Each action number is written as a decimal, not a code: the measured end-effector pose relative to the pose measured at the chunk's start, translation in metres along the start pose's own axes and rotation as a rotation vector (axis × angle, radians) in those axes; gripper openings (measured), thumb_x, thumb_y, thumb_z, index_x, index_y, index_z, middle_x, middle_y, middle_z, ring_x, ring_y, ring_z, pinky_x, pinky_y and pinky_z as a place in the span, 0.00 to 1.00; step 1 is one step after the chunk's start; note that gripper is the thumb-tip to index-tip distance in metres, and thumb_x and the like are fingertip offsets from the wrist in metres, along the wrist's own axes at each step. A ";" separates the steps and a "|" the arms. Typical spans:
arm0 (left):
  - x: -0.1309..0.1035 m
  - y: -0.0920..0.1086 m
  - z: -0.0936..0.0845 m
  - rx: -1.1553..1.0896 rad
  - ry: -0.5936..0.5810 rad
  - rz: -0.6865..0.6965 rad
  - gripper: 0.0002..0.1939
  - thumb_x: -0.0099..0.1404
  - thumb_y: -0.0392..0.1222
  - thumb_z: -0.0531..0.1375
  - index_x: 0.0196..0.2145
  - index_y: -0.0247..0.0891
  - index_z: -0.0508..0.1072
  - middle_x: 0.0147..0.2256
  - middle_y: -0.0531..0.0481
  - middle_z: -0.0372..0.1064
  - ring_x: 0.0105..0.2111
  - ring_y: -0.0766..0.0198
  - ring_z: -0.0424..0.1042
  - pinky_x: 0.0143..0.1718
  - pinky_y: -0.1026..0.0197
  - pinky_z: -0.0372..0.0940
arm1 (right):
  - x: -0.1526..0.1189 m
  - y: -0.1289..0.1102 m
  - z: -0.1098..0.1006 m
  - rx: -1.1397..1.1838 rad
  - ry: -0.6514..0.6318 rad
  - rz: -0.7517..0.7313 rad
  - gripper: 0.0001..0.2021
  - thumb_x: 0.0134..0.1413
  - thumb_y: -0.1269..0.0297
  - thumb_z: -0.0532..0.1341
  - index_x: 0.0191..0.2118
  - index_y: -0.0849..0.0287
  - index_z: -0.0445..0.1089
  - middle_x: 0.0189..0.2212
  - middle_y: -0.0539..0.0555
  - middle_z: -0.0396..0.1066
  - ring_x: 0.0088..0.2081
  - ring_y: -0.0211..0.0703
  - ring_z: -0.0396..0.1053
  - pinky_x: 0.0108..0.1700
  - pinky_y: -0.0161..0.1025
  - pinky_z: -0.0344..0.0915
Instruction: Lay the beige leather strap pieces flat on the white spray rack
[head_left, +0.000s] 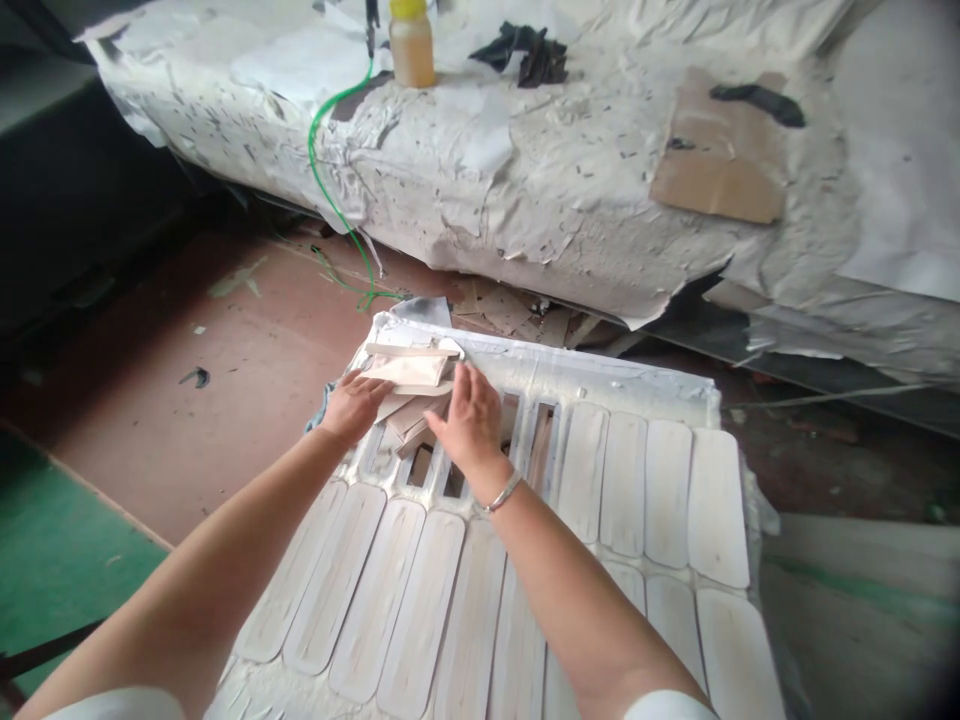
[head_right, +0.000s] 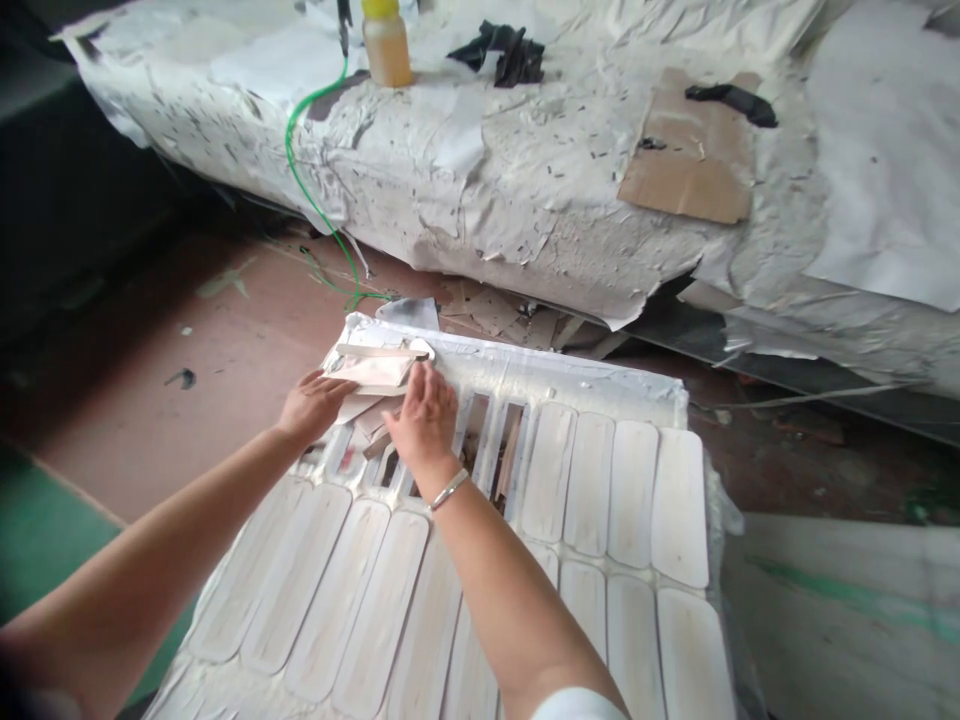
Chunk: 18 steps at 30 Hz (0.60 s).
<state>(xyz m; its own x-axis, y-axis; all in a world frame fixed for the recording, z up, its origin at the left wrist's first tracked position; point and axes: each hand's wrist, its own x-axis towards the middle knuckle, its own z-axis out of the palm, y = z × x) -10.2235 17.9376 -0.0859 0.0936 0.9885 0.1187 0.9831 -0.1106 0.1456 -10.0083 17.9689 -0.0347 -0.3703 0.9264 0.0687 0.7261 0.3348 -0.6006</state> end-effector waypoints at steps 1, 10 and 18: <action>0.002 0.000 -0.002 0.004 -0.026 0.015 0.19 0.64 0.35 0.48 0.45 0.40 0.75 0.41 0.44 0.73 0.43 0.54 0.69 0.57 0.50 0.51 | 0.002 -0.003 0.001 -0.159 -0.023 -0.121 0.34 0.51 0.61 0.63 0.61 0.68 0.53 0.61 0.70 0.53 0.62 0.60 0.50 0.61 0.57 0.50; 0.014 0.035 -0.021 -0.079 0.358 -0.189 0.22 0.64 0.47 0.53 0.53 0.37 0.66 0.52 0.40 0.64 0.57 0.54 0.56 0.62 0.49 0.45 | 0.062 0.009 0.018 -0.303 -0.258 -0.173 0.15 0.64 0.66 0.48 0.40 0.65 0.71 0.38 0.63 0.73 0.40 0.48 0.71 0.39 0.39 0.64; -0.016 0.031 0.033 -0.139 0.173 -0.575 0.32 0.61 0.51 0.57 0.59 0.33 0.59 0.60 0.38 0.53 0.62 0.48 0.49 0.62 0.47 0.44 | 0.055 0.031 -0.010 -0.236 -0.067 -0.251 0.19 0.64 0.55 0.49 0.32 0.61 0.71 0.32 0.55 0.73 0.35 0.39 0.69 0.34 0.33 0.56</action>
<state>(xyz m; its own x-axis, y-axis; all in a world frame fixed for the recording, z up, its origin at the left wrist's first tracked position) -10.1896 17.9222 -0.1155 -0.4834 0.8643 0.1391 0.8381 0.4111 0.3586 -10.0003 18.0317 -0.0410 -0.5855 0.7996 0.1335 0.7190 0.5883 -0.3701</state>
